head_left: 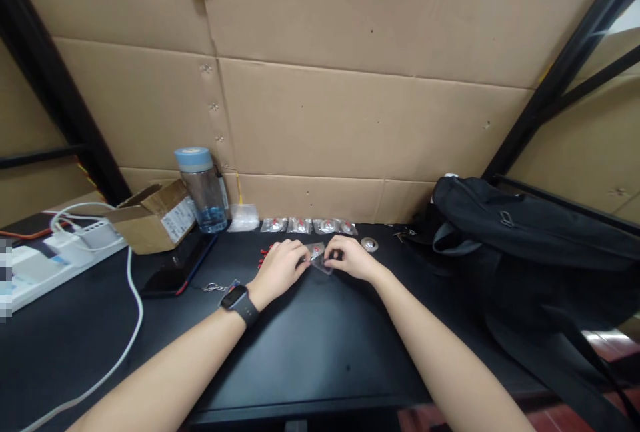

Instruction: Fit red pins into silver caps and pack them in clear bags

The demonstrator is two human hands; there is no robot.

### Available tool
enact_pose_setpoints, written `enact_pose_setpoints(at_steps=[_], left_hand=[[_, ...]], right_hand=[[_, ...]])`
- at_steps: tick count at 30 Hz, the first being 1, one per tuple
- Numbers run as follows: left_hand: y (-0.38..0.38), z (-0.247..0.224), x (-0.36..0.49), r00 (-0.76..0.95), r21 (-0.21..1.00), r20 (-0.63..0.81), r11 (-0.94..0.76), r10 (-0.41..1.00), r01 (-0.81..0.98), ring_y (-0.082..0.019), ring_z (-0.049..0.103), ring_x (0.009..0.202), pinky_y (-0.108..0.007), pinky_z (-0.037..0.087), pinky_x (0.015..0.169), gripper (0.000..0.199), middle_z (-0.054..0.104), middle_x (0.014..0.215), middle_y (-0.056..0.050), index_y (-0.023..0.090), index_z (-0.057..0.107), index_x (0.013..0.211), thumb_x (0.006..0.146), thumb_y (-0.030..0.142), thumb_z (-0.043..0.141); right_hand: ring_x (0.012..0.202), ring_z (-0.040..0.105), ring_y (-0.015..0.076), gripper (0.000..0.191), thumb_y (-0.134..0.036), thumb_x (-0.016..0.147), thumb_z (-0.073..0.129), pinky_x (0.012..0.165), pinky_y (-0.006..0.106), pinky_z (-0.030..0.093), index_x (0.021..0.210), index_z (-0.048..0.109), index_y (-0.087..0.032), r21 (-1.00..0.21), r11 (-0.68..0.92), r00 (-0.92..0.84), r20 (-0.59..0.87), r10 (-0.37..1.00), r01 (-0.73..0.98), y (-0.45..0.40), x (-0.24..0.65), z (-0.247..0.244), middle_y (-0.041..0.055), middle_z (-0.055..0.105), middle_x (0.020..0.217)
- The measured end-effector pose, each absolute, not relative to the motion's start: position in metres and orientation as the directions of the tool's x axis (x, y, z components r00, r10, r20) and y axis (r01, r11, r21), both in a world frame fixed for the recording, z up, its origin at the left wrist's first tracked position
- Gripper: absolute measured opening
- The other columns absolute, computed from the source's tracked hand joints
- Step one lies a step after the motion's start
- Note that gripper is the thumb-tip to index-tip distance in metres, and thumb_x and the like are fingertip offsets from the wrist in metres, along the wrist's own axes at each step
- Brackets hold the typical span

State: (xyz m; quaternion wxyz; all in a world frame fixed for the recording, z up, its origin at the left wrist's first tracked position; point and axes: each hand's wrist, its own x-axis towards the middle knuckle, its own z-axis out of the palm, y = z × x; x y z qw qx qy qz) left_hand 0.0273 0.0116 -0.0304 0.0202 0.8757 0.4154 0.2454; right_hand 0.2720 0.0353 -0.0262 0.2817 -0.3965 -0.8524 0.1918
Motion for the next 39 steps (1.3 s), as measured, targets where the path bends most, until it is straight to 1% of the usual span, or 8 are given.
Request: enact_pose_setpoints(at_steps=[9,12,14,18,23,28,32,39], left_hand=[[0.01,-0.019,0.021,0.391,0.57,0.356,-0.529,0.849,0.629,-0.02,0.07,0.085,-0.03,0.047,0.083,0.012,0.076,0.09,0.0,0.023,0.067,0.084,0.09,0.03,0.06],[0.008,-0.021,0.025,0.331,0.646,0.292,-0.44,0.898,0.624,-0.017,0.07,0.071,-0.032,0.046,0.085,0.013,0.077,0.084,0.003,0.023,0.064,0.099,0.088,0.028,0.06],[0.007,-0.024,0.028,0.308,0.667,0.268,-0.406,0.913,0.625,-0.017,0.069,0.067,-0.034,0.044,0.089,0.034,0.077,0.079,0.005,0.024,0.056,0.12,0.086,0.024,0.06],[0.006,-0.031,0.031,0.358,0.593,0.286,-0.457,0.889,0.663,-0.02,0.069,0.081,-0.036,0.04,0.09,0.047,0.075,0.08,0.005,0.027,0.048,0.133,0.087,0.021,0.057],[0.004,-0.037,0.033,0.477,0.345,0.313,-0.566,0.821,0.749,-0.025,0.061,0.096,-0.041,0.037,0.09,0.029,0.071,0.093,-0.004,0.032,0.069,0.117,0.095,0.027,0.05],[-0.001,-0.038,0.034,0.494,0.276,0.372,-0.602,0.786,0.749,-0.03,0.053,0.116,-0.048,0.034,0.096,0.03,0.064,0.12,-0.009,0.03,0.072,0.113,0.096,0.045,0.052],[-0.001,-0.037,0.034,0.545,0.272,0.367,-0.647,0.754,0.712,-0.033,0.047,0.127,-0.049,0.028,0.1,0.025,0.068,0.12,-0.008,0.027,0.066,0.115,0.092,0.035,0.06],[0.004,-0.037,0.034,0.475,0.356,0.359,-0.589,0.803,0.726,-0.024,0.063,0.097,-0.041,0.03,0.091,0.022,0.074,0.096,-0.005,0.026,0.064,0.112,0.097,0.023,0.049]], right_hand=[[0.069,0.065,0.0157,0.022,-0.037,0.079,0.073,0.068,0.026,0.05,0.079,0.07,-0.015,-0.835,0.328,-0.391,0.15,0.908,0.442,0.032,0.271,-0.02,0.0042,0.072,0.074],[0.064,0.063,0.0141,0.019,-0.029,0.077,0.071,0.062,0.024,0.048,0.088,0.066,-0.015,-0.881,0.238,-0.367,0.081,0.927,0.409,0.031,0.269,-0.022,0.0039,0.072,0.073],[0.059,0.061,0.0132,0.032,-0.024,0.077,0.069,0.058,0.022,0.047,0.107,0.061,-0.017,-0.891,0.203,-0.363,0.047,0.931,0.405,0.03,0.269,-0.023,0.0013,0.072,0.07],[0.062,0.063,0.0134,0.054,-0.015,0.077,0.065,0.064,0.023,0.048,0.129,0.052,-0.02,-0.831,0.295,-0.41,0.089,0.908,0.473,0.027,0.27,-0.024,-0.0024,0.072,0.07],[0.068,0.061,0.0132,0.036,-0.01,0.081,0.057,0.073,0.024,0.047,0.109,0.076,-0.022,-0.542,0.475,-0.494,0.121,0.861,0.693,0.022,0.266,-0.018,0.0005,0.068,0.077],[0.115,0.055,0.0277,0.043,-0.016,0.07,0.076,0.101,0.038,0.043,0.113,0.076,-0.026,-0.331,0.579,-0.538,0.215,0.815,0.745,0.017,0.263,-0.018,0.0091,0.063,0.125],[0.112,0.062,0.0262,0.028,-0.027,0.086,0.069,0.101,0.038,0.043,0.114,0.075,-0.025,-0.382,0.588,-0.567,0.178,0.804,0.714,0.017,0.263,-0.016,0.0074,0.072,0.118],[0.072,0.069,0.0168,0.024,-0.028,0.096,0.053,0.072,0.026,0.048,0.101,0.075,-0.018,-0.6,0.5,-0.495,0.191,0.848,0.625,0.016,0.263,-0.008,0.0046,0.076,0.084]])
